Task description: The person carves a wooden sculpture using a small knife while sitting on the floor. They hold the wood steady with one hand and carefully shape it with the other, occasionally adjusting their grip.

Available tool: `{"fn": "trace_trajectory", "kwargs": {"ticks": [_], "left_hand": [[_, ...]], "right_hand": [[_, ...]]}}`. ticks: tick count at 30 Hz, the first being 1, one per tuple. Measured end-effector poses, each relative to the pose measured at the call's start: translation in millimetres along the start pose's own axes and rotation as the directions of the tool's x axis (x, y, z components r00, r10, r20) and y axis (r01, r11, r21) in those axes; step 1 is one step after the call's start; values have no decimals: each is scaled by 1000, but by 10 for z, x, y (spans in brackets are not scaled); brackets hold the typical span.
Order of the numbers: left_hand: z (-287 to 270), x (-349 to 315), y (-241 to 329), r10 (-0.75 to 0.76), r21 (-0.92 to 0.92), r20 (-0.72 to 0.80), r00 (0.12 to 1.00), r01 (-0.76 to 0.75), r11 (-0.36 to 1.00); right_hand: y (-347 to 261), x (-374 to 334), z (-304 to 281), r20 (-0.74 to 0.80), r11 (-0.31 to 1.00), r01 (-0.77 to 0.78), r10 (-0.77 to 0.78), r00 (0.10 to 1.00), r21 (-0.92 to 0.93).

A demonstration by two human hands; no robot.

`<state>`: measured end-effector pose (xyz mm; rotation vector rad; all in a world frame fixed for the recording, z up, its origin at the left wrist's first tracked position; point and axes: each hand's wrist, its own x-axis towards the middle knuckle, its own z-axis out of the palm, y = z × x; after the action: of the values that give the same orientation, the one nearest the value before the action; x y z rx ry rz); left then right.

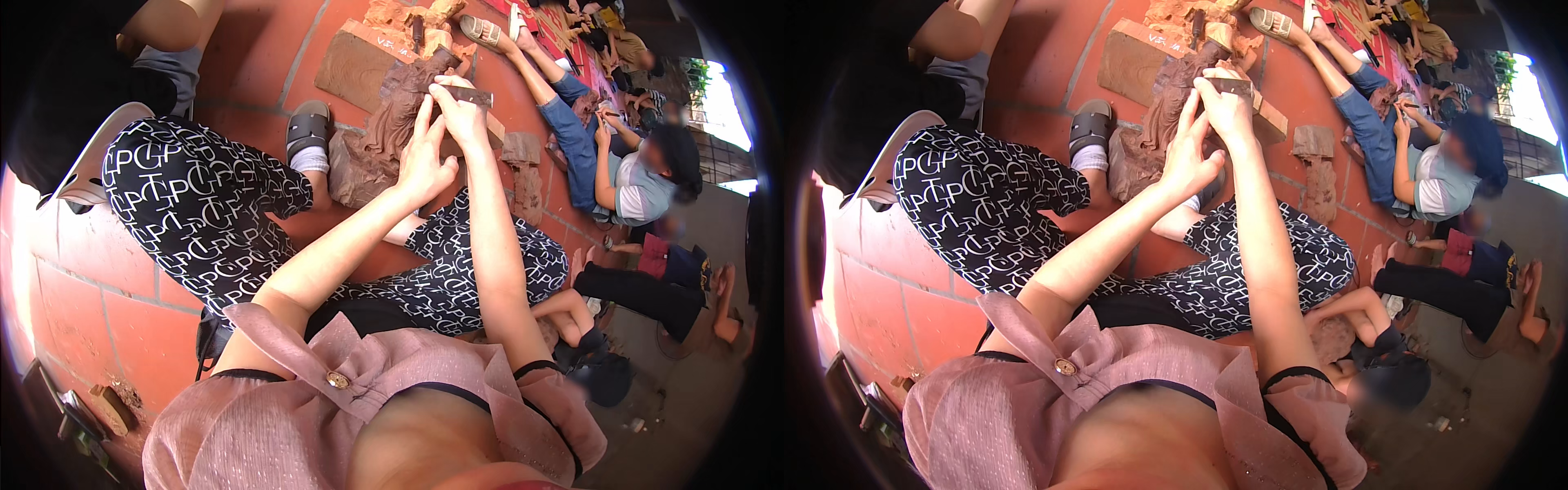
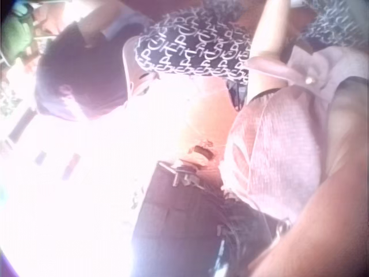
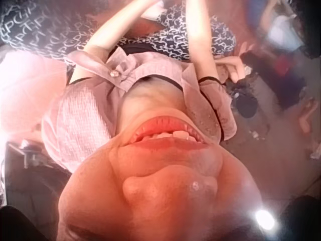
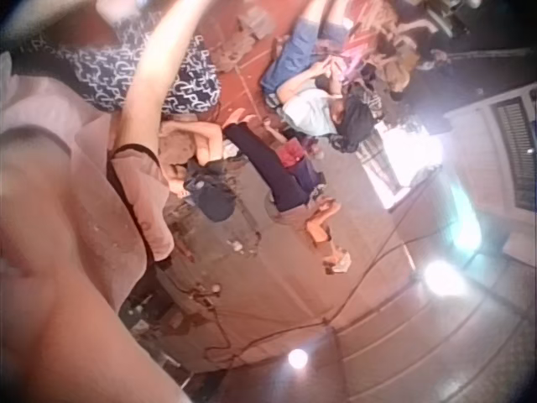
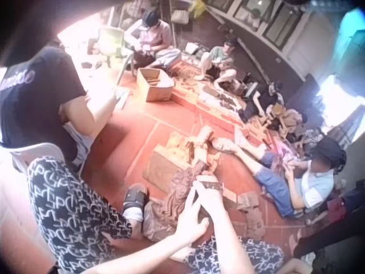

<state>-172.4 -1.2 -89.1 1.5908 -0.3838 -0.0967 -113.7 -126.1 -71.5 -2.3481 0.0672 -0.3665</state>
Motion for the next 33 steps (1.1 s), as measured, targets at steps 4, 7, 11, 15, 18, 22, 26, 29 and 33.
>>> {"fn": "trace_trajectory", "kwargs": {"ticks": [4, 7, 11, 15, 18, 22, 26, 29, 33], "left_hand": [[-20, 12, -134, -12, 65, -8, 1000, 12, 998], [-150, 168, -133, -93, 239, 31, 995, 82, 967], [-133, 67, -11, -100, 296, 227, 969, 29, 955], [-117, 41, 79, -137, 270, 270, 953, 62, 961], [-48, -15, 78, -126, 158, 511, 850, 52, 986], [43, -109, 19, -134, 162, 627, 767, 40, 986], [48, -119, 23, -130, 131, 601, 789, 63, 989], [79, -98, -39, -151, 135, 564, 812, 89, 987], [99, -97, -82, -153, 122, 530, 834, 104, 987]], "right_hand": [[-164, -51, -91, -143, 899, -168, 243, 959, 404], [-238, -150, -220, -125, 812, -201, 317, 940, 548], [-170, -193, -232, -102, 773, -184, 306, 946, 607], [-131, -194, -255, -58, 971, -84, 99, 993, 223], [-206, -187, -188, 4, 999, 22, -23, 1000, 39], [-250, -82, -149, 63, 999, -50, 50, 997, 5], [-208, 143, -202, 163, 974, 220, -209, 964, -51], [-252, 349, -289, 372, 989, -83, 122, 920, -120], [-179, 424, -312, 410, 995, -45, 78, 909, -88]]}}
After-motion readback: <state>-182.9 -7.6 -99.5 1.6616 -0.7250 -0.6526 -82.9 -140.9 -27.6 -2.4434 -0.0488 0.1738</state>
